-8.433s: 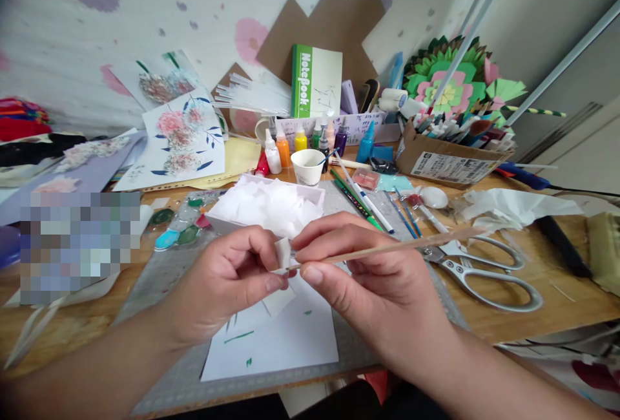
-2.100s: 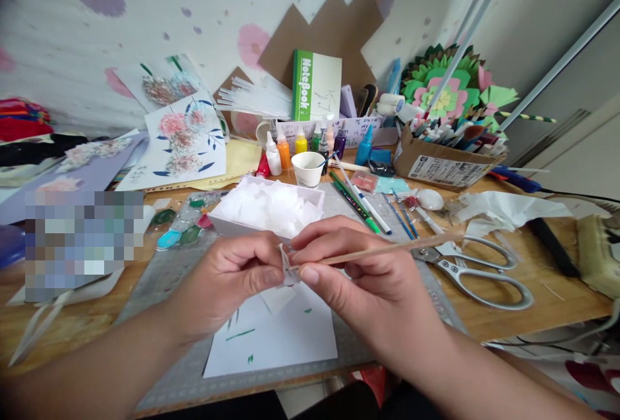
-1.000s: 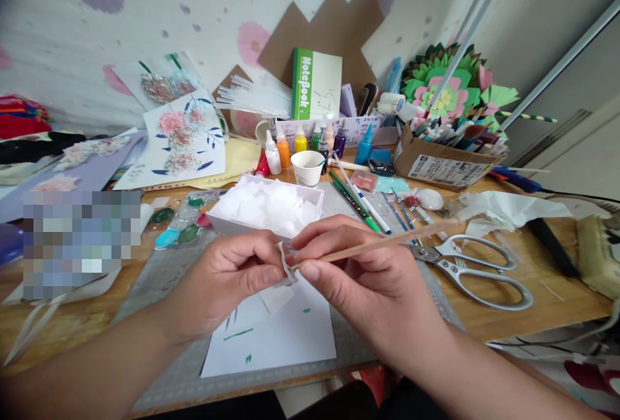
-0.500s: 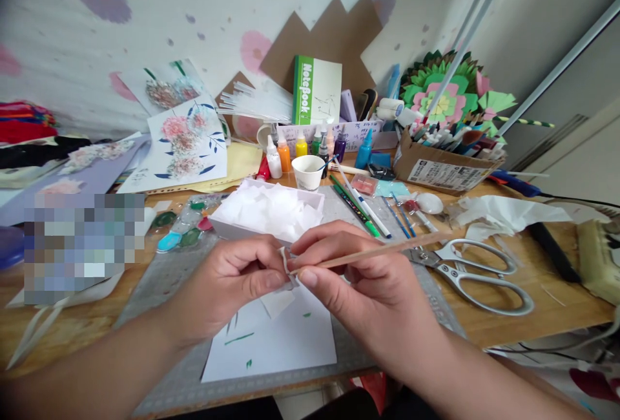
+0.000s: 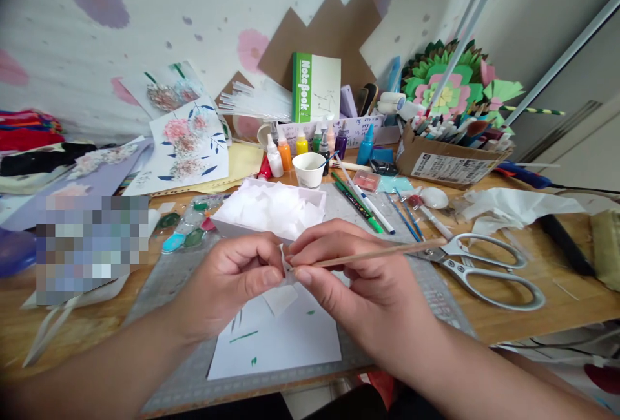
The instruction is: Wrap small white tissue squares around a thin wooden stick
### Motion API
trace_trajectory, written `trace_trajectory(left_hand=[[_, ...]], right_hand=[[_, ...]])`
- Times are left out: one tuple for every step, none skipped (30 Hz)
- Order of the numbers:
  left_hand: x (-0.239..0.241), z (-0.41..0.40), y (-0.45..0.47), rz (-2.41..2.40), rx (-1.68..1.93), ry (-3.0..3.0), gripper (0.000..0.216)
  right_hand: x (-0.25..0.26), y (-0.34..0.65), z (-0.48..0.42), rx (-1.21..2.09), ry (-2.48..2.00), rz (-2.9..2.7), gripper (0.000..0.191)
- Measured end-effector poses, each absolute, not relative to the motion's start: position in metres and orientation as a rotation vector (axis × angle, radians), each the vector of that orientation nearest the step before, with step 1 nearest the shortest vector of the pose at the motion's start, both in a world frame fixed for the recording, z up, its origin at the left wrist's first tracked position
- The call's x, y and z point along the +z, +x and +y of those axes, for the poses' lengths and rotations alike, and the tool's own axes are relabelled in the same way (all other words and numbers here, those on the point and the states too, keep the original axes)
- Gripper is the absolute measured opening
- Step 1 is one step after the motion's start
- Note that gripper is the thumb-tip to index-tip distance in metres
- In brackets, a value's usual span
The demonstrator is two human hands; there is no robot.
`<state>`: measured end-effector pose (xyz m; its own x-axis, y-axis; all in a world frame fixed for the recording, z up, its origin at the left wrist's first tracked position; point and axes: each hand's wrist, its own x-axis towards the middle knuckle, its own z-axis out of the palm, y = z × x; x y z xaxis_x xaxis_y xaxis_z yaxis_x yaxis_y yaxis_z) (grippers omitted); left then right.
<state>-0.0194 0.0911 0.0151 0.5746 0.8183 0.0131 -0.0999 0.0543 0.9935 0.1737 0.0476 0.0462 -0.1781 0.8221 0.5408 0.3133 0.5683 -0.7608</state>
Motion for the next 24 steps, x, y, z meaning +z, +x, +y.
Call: trace_trajectory(left_hand=[[0.015,0.091,-0.019,0.692,0.790,1.341,0.024],[0.015,0.091,-0.018,0.699,0.794,1.340,0.025],[0.016,0.090,-0.018,0.707,0.800,1.338,0.026],[0.017,0.090,-0.017,0.716,0.803,1.335,0.026],[0.017,0.089,-0.016,0.724,0.807,1.338,0.025],[0.018,0.089,-0.016,0.734,0.815,1.353,0.024],[0.019,0.089,-0.015,0.746,0.827,1.379,0.023],[0.020,0.088,-0.015,0.761,0.844,1.411,0.021],[0.020,0.088,-0.015,0.776,0.861,1.448,0.018],[0.021,0.088,-0.015,0.793,0.875,1.478,0.016],[0.021,0.088,-0.016,0.808,0.885,1.500,0.015],[0.021,0.087,-0.016,0.818,0.890,1.515,0.014],[0.022,0.087,-0.016,0.822,0.893,1.526,0.013],[0.022,0.087,-0.016,0.826,0.896,1.539,0.013],[0.023,0.087,-0.015,0.834,0.900,1.553,0.013],[0.023,0.086,-0.015,0.847,0.908,1.565,0.013],[0.023,0.086,-0.014,0.860,0.913,1.574,0.013],[0.024,0.086,-0.014,0.875,0.915,1.579,0.012],[0.024,0.086,-0.014,0.885,0.916,1.581,0.012],[0.024,0.087,-0.013,0.891,0.915,1.581,0.011],[0.024,0.087,-0.013,0.894,0.913,1.580,0.011],[0.024,0.088,-0.014,0.895,0.911,1.581,0.010],[0.023,0.088,-0.014,0.898,0.910,1.584,0.010],[0.023,0.089,-0.014,0.900,0.908,1.586,0.010]], right_hand=[[0.046,0.173,0.048,0.583,-0.938,-1.763,0.008],[0.046,0.172,0.048,0.567,-0.932,-1.780,0.008],[0.046,0.172,0.047,0.549,-0.928,-1.799,0.008],[0.045,0.172,0.047,0.529,-0.929,-1.819,0.009],[0.045,0.172,0.047,0.508,-0.929,-1.838,0.009],[0.044,0.172,0.047,0.487,-0.930,-1.854,0.009],[0.044,0.172,0.047,0.465,-0.927,-1.867,0.010],[0.043,0.172,0.047,0.446,-0.925,-1.879,0.010],[0.043,0.172,0.047,0.427,-0.923,-1.886,0.010],[0.042,0.172,0.047,0.407,-0.922,-1.894,0.011],[0.042,0.172,0.047,0.386,-0.923,-1.903,0.011],[0.041,0.172,0.047,0.367,-0.929,-1.915,0.012],[0.040,0.171,0.047,0.347,-0.933,-1.926,0.013],[0.040,0.171,0.047,0.328,-0.935,-1.937,0.015],[0.039,0.170,0.047,0.310,-0.934,-1.943,0.015],[0.039,0.169,0.046,0.296,-0.934,-1.947,0.016],[0.039,0.168,0.046,0.284,-0.931,-1.945,0.016],[0.039,0.168,0.046,0.275,-0.927,-1.936,0.016],[0.039,0.167,0.046,0.273,-0.925,-1.922,0.016],[0.038,0.167,0.047,0.278,-0.927,-1.905,0.016],[0.038,0.168,0.047,0.292,-0.931,-1.882,0.016],[0.038,0.169,0.049,0.324,-0.946,-1.850,0.017],[0.037,0.171,0.050,0.375,-0.966,-1.804,0.016],[0.035,0.173,0.051,0.446,-0.989,-1.742,0.016]])
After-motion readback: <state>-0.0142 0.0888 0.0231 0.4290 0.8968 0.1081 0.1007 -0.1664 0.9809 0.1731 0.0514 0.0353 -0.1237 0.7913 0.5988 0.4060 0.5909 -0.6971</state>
